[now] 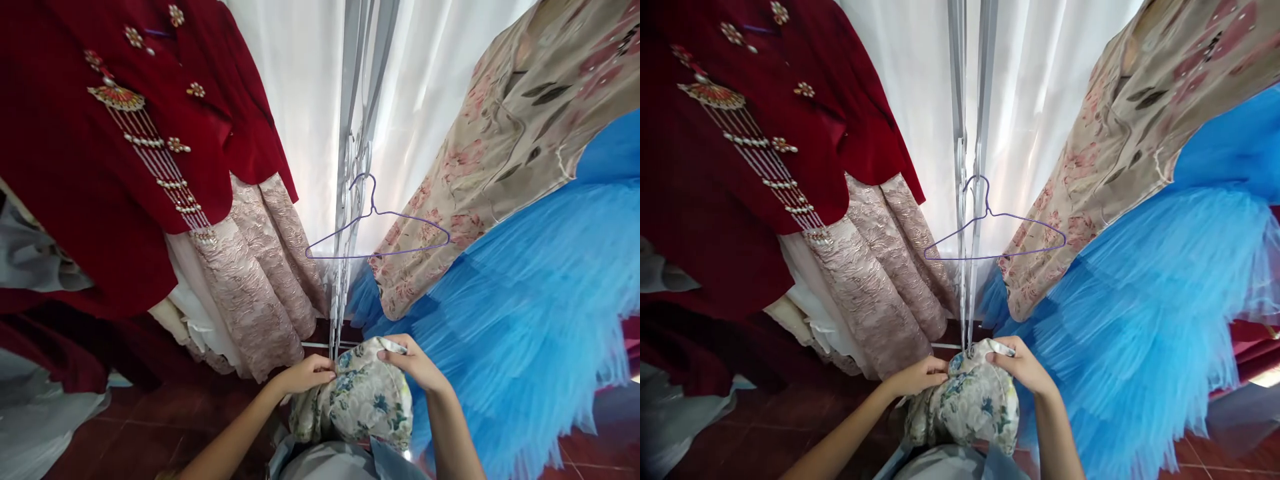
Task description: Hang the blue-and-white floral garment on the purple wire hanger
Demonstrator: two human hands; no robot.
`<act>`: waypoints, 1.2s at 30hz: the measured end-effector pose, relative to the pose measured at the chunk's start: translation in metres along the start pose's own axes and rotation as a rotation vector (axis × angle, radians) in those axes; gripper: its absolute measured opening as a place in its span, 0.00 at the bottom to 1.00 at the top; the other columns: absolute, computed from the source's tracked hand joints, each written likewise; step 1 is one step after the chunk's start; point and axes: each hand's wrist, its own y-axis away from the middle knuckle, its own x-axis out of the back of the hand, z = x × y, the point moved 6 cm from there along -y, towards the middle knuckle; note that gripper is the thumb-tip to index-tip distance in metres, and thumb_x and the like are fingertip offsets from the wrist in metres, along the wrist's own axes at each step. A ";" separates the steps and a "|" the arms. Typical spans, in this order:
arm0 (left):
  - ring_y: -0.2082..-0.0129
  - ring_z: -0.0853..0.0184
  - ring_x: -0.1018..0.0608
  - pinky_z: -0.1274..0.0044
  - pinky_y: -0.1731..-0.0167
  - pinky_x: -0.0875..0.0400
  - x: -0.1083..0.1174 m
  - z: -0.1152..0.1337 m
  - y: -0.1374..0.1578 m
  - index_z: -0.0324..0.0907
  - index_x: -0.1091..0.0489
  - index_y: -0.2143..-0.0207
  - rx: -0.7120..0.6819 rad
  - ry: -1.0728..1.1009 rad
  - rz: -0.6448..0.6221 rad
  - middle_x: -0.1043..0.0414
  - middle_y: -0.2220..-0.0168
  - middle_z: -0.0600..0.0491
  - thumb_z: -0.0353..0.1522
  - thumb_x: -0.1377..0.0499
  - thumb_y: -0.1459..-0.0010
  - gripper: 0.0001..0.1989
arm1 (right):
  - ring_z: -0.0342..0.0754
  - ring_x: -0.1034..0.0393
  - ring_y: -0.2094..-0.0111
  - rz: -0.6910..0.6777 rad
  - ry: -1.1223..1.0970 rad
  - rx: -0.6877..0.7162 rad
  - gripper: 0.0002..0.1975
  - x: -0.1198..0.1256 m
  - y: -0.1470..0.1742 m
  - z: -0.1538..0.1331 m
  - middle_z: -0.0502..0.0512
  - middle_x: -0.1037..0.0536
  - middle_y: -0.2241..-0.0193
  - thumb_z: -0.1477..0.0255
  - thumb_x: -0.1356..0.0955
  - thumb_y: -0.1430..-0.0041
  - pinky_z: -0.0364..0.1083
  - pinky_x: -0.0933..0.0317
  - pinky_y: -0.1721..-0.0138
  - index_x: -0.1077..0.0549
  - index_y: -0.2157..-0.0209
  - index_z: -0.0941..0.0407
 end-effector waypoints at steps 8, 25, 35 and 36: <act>0.68 0.61 0.25 0.76 0.68 0.40 0.067 0.028 0.000 0.43 0.28 0.73 -0.074 -0.503 0.472 0.26 0.70 0.51 0.22 0.47 0.56 0.11 | 0.43 0.44 0.79 0.137 0.109 -0.040 0.23 0.031 0.033 -0.012 0.50 0.34 0.82 0.51 0.26 0.51 0.43 0.47 0.77 0.26 0.78 0.57; 0.45 0.48 0.27 0.62 0.46 0.31 0.205 0.193 0.009 0.39 0.26 0.71 -0.487 0.441 0.254 0.28 0.51 0.42 0.40 0.34 0.54 0.14 | 0.44 0.42 0.74 0.277 0.139 0.067 0.19 0.037 0.010 -0.016 0.49 0.31 0.77 0.54 0.27 0.46 0.43 0.47 0.72 0.24 0.69 0.57; 0.40 0.48 0.32 0.63 0.44 0.31 0.195 0.202 -0.009 0.40 0.25 0.75 -0.438 0.365 0.175 0.33 0.43 0.44 0.43 0.30 0.52 0.15 | 0.46 0.42 0.76 0.466 0.047 0.070 0.17 0.053 0.034 0.015 0.52 0.32 0.79 0.56 0.25 0.52 0.45 0.47 0.73 0.24 0.76 0.56; 0.42 0.51 0.30 0.67 0.47 0.30 0.196 0.201 -0.015 0.40 0.24 0.72 -0.388 0.378 0.243 0.33 0.42 0.45 0.42 0.31 0.49 0.14 | 0.46 0.43 0.76 0.514 0.046 0.085 0.17 0.057 0.036 0.017 0.52 0.33 0.80 0.56 0.25 0.52 0.45 0.47 0.74 0.25 0.77 0.56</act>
